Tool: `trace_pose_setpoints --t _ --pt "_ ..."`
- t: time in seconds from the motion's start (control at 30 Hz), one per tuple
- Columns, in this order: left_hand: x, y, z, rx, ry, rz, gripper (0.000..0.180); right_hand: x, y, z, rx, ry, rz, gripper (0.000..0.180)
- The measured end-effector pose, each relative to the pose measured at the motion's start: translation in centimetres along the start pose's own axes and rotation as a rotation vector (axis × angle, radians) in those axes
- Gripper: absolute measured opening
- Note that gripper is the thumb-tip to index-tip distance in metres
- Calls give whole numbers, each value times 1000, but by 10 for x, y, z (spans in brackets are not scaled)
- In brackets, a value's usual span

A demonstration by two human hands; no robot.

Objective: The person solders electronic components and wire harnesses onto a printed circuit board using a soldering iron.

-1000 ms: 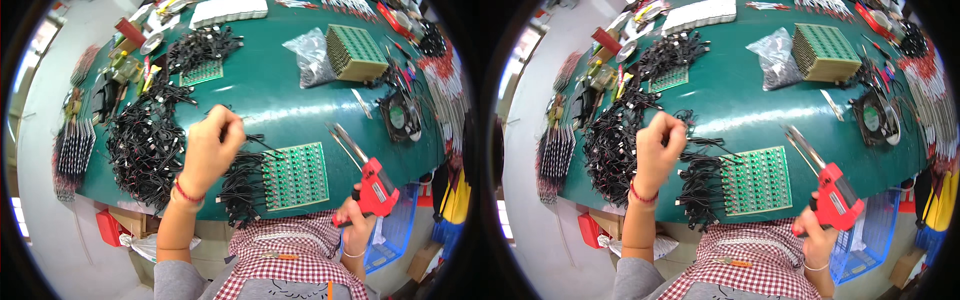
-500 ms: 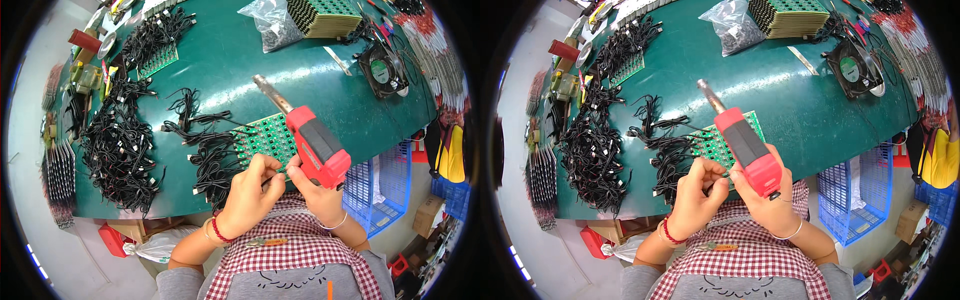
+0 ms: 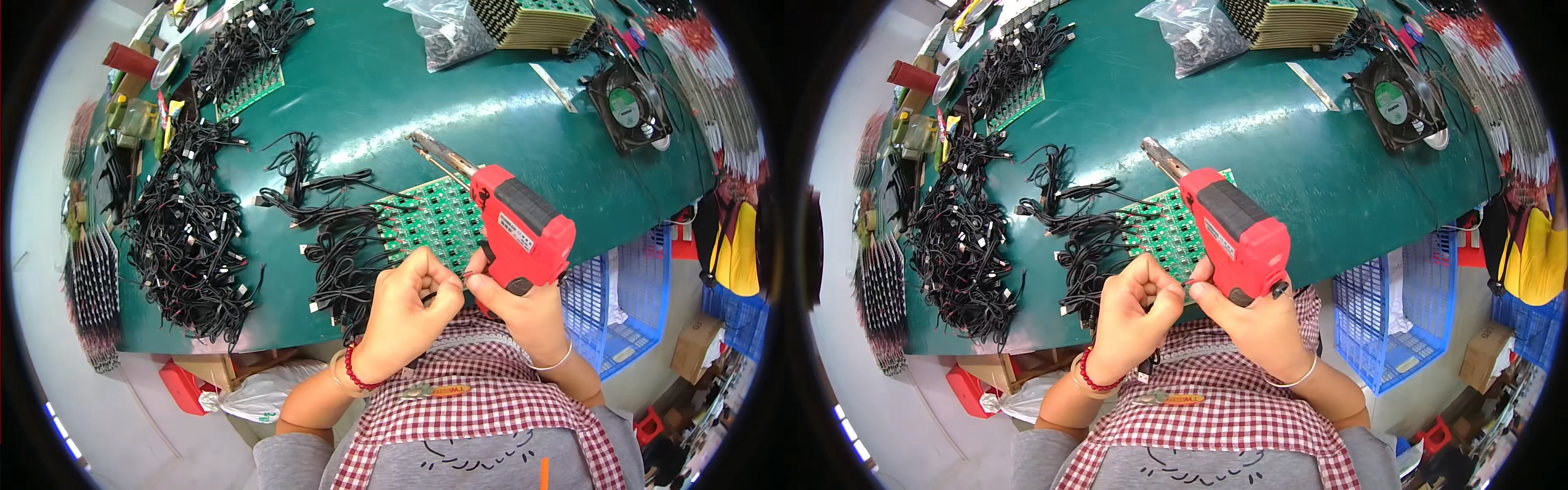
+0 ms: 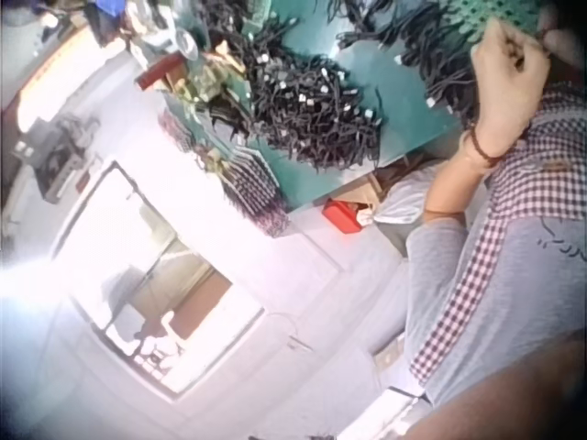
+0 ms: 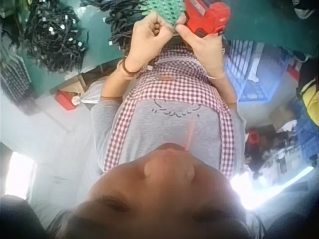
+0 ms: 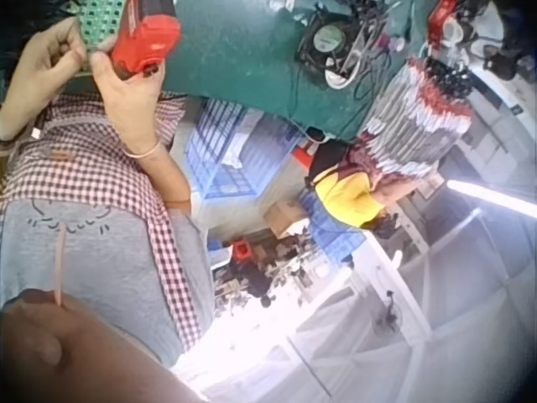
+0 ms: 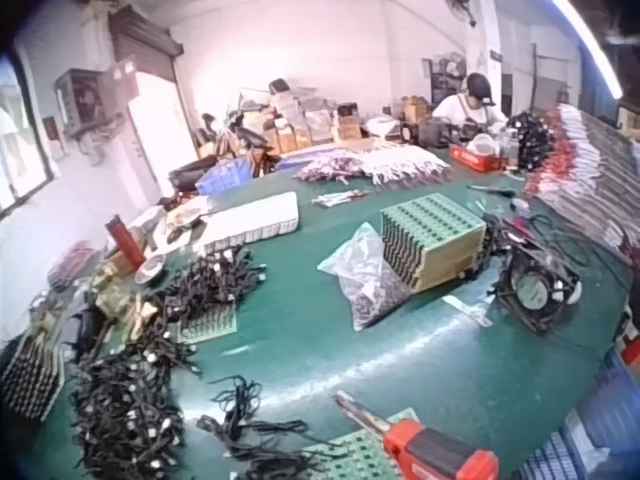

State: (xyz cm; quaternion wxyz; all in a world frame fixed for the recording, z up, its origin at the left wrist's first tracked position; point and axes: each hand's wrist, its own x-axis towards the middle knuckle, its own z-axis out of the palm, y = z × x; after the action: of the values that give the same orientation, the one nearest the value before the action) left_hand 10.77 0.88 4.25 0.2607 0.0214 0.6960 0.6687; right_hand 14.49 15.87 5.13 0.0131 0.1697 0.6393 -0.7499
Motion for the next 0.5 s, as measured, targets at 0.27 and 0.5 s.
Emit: trace_pose_setpoints --t 0.27,0.5 --pt "-2 -9 6 97 73 106 9 -2 -2 0 -48 -20 36 13" --pt "-4 -7 4 307 76 204 11 -2 2 -7 -90 -47 16 15"
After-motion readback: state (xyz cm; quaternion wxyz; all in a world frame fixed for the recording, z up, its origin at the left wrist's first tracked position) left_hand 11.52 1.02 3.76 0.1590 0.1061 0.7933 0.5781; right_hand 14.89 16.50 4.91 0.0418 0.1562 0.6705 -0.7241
